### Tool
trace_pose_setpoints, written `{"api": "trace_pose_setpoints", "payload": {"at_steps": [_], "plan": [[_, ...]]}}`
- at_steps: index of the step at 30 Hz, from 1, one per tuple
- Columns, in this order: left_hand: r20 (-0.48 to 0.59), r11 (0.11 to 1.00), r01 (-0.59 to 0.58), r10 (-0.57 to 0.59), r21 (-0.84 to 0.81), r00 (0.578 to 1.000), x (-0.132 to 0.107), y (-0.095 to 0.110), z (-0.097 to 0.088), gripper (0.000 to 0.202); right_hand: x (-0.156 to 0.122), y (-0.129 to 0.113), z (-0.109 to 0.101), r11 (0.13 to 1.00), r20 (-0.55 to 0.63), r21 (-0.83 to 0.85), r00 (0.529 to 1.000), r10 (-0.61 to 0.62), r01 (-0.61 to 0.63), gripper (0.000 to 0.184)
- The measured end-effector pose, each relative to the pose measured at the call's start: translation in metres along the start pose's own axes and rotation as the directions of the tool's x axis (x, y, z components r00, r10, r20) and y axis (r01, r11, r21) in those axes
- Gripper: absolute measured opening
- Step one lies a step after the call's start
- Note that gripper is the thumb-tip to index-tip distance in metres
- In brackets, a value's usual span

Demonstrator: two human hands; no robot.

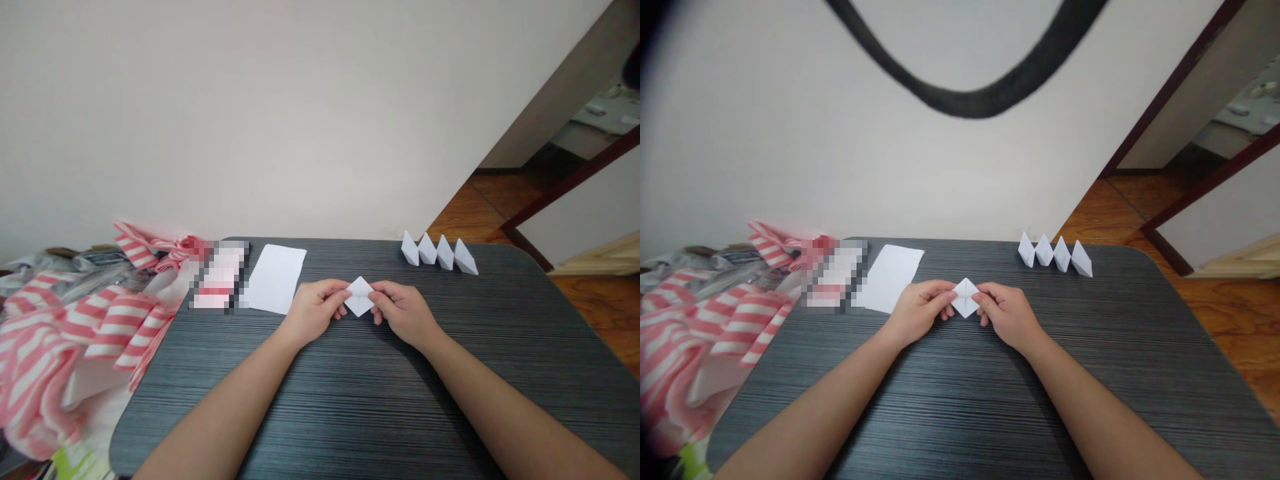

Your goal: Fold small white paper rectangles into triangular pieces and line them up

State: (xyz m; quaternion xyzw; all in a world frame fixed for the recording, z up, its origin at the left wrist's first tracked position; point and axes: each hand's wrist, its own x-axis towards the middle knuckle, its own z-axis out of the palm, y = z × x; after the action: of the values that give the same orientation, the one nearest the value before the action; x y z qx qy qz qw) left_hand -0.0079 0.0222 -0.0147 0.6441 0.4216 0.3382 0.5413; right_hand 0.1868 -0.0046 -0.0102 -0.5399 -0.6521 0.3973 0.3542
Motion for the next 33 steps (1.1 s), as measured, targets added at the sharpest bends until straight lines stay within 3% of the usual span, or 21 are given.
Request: {"api": "trace_pose_setpoints", "payload": {"at_steps": [17,23,33], "plan": [[0.082,0.998,0.019,-0.015,-0.052,0.997,0.0005,0.0018,-0.0013,0.029,0.0002,0.0016,0.0019,0.998,-0.013,-0.054,1.0,0.023,-0.023,0.023],[0.151,0.997,0.044,-0.053,0.064,0.987,-0.0003,0.0005,-0.0024,0.034,-0.0005,0.0015,0.0023,0.999,-0.027,-0.027,0.999,0.021,-0.021,0.022],[0.18,0.998,0.033,-0.042,0.052,0.983,-0.0016,0.0036,-0.0017,0.031,0.0006,0.0036,0.0007,1.0,0.107,-0.012,0.994,0.03,-0.029,0.024]]}}
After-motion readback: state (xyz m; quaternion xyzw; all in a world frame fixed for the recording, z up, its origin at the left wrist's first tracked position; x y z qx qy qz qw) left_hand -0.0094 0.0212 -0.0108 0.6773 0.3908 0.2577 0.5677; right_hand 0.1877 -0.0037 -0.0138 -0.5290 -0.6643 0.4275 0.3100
